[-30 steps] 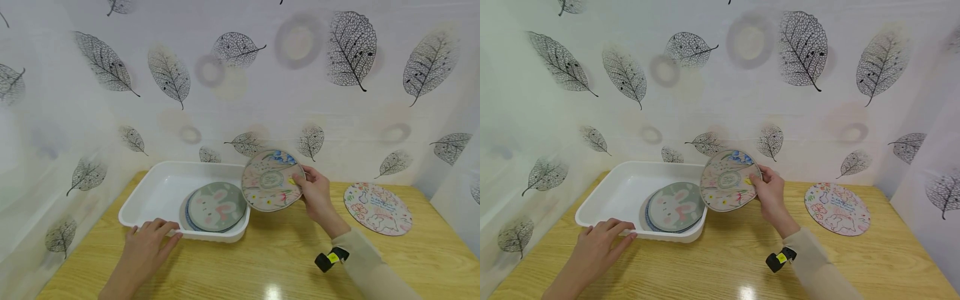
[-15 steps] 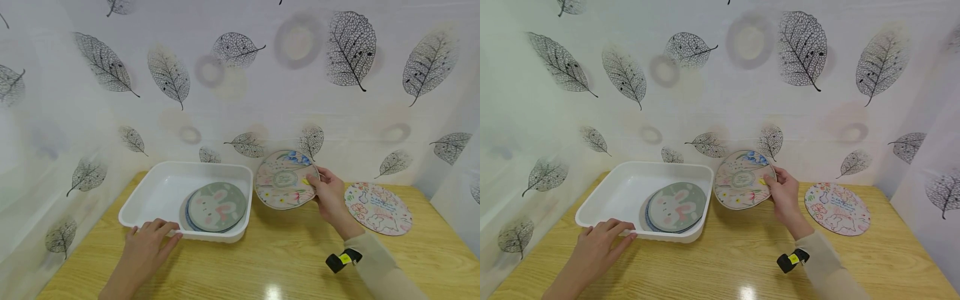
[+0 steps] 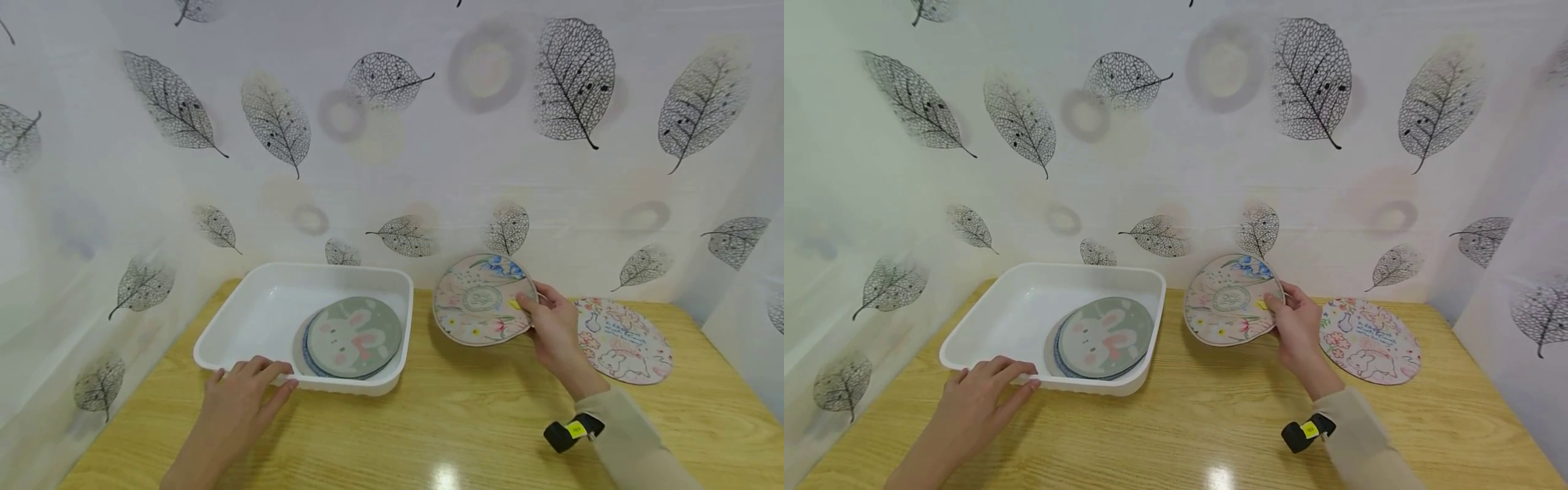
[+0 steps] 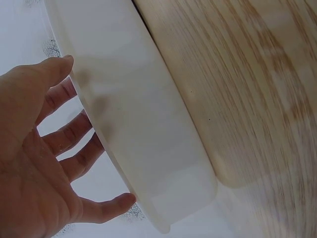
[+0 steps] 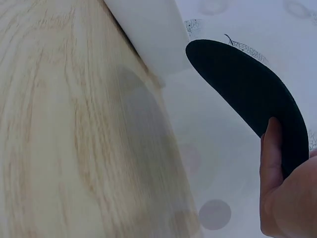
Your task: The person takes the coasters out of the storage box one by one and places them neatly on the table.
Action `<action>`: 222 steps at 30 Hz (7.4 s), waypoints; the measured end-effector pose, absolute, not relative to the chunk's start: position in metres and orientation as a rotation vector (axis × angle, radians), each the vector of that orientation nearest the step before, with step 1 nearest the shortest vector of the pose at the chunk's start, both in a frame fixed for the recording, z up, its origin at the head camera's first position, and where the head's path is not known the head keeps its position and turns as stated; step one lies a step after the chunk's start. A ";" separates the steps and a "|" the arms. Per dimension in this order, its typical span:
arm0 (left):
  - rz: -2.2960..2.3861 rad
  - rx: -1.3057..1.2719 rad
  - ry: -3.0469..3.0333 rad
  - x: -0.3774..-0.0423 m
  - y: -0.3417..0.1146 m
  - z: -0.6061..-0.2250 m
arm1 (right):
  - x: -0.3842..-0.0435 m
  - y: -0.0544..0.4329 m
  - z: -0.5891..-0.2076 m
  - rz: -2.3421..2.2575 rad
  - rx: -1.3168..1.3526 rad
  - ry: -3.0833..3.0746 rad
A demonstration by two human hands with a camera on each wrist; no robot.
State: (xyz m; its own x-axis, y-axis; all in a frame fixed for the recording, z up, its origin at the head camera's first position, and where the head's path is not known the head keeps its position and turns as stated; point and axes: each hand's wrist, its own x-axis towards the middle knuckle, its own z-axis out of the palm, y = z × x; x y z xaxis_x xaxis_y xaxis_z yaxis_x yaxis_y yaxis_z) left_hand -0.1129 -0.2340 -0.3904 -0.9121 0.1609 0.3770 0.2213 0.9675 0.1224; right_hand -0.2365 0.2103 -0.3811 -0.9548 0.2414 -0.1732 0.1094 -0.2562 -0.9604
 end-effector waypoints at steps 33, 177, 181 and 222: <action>-0.212 -0.308 -2.701 -0.114 -0.235 -0.392 | -0.243 0.237 -0.412 2.297 -0.584 -1.940; -0.214 -0.306 -2.693 -0.113 -0.235 -0.393 | -0.237 0.280 -0.415 0.375 0.780 -2.942; -0.205 -0.303 -2.690 -0.112 -0.236 -0.393 | -0.237 0.278 -0.415 0.375 0.787 -2.946; -0.171 -0.394 -2.650 -0.113 -0.242 -0.392 | -0.211 0.241 -0.390 0.373 1.005 -2.694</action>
